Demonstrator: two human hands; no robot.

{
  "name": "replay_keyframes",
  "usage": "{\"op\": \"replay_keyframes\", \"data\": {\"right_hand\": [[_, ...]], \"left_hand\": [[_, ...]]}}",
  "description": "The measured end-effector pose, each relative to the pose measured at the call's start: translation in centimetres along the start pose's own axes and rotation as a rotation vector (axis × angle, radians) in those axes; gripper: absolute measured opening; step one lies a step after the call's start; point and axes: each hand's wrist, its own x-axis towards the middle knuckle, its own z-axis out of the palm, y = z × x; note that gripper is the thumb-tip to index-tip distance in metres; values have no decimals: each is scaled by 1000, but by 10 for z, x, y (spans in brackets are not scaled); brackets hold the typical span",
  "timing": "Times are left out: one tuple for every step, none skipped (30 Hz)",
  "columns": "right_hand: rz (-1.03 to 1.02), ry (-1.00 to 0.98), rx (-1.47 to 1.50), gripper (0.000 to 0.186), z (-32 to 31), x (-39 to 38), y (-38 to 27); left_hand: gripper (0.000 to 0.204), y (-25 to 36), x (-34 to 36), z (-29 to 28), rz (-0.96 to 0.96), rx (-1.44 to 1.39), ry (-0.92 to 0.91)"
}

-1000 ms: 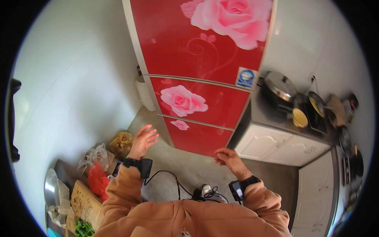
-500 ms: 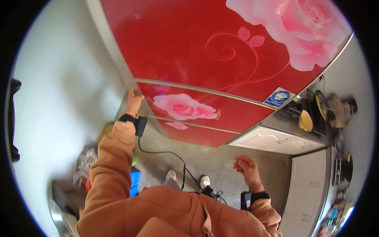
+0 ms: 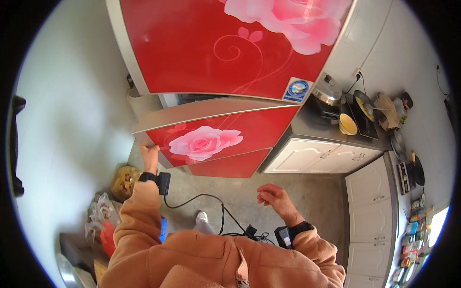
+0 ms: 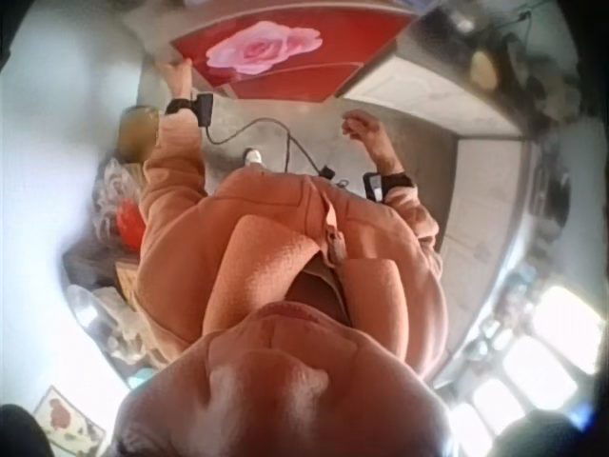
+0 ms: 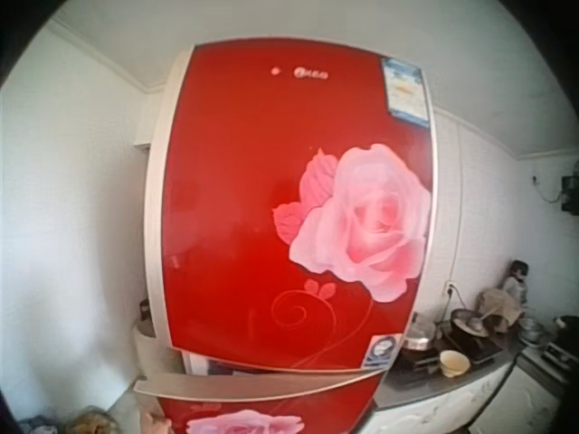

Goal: The person washes leafy green vegetables in a metal bowl at the sink, squeezes out excess water, and places them on a cutting board. They then stir a yellow liquid in a pan on an induction cooktop and blanch the greens in a large wok before transferring them to a bowl.

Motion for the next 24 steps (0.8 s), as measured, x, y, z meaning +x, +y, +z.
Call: {"op": "replay_keyframes", "data": {"right_hand": [[-23, -34, -15, 19, -5, -15, 10], [-61, -70, -31, 19, -11, -31, 21], [-60, -109, -58, 19, -17, -48, 33], [-75, -149, -86, 20, -24, -64, 45], [-90, -188, -113, 20, -32, -80, 56], [-73, -215, -112, 20, -38, -96, 67], [-56, -241, -111, 20, -45, -111, 76], [-39, -273, -116, 20, -53, -124, 84], [-27, -269, -110, 20, -61, -137, 89], [-15, -269, -111, 20, -69, -147, 93], [8, -246, -121, 21, -76, -157, 96], [-5, -262, -99, 21, -83, -166, 98], [-11, -259, -91, 21, -90, -172, 100], [11, -239, -106, 21, -97, -178, 104], [-12, -239, -63, 20, -105, -183, 109], [-1, -211, -41, 20, -114, -188, 117], [0, -184, -21, 20, -125, -193, 126], [10, -134, 11, 20, -138, -197, 139], [-5, -94, 48, 20, -152, -202, 154], [-78, -98, 106, 20, -165, -204, 173], [-223, -100, 112, 23, -188, -217, 192], [-300, 33, 176, 26, -205, -222, 213], [-340, 176, -100, 29, -229, -228, 231], [-245, 279, -264, 33, -249, -232, 248]], "left_hand": [[62, 5, -31, -10, 15, 55, 15], [61, 11, -63, -20, 22, 97, 24], [60, 17, -98, -29, 84, 121, 28], [57, 23, -133, -37, 164, 168, 23], [55, 30, -168, -46, 107, 184, 1], [52, 39, -204, -56, 120, 210, -42], [51, 49, -238, -65, 120, 213, -67], [46, 59, -274, -71, 139, 209, -137], [42, 69, -309, -73, 143, 168, -201], [39, 80, -342, -77, 84, 219, -279], [38, 91, -371, -79, 20, 257, -373], [37, 102, -395, -80, -99, 142, -458], [37, 111, -413, -79, -219, 25, -540], [37, 119, -423, -78, -362, -111, -635], [38, 125, -428, -76, -310, -61, -594], [39, 130, -425, -71, -286, -32, -581], [39, 133, -420, -64, -269, -33, -565], [37, 135, -409, -55, -249, 35, -569], [36, 136, -397, -45, -218, 19, -573], [35, 137, -382, -34, -223, 2, -571], [34, 136, -366, -19, -243, -22, -560], [33, 136, -350, -3, -238, -23, -575], [32, 135, -332, 15, -248, -21, -582], [31, 132, -312, 33, -229, -31, -600]]}}
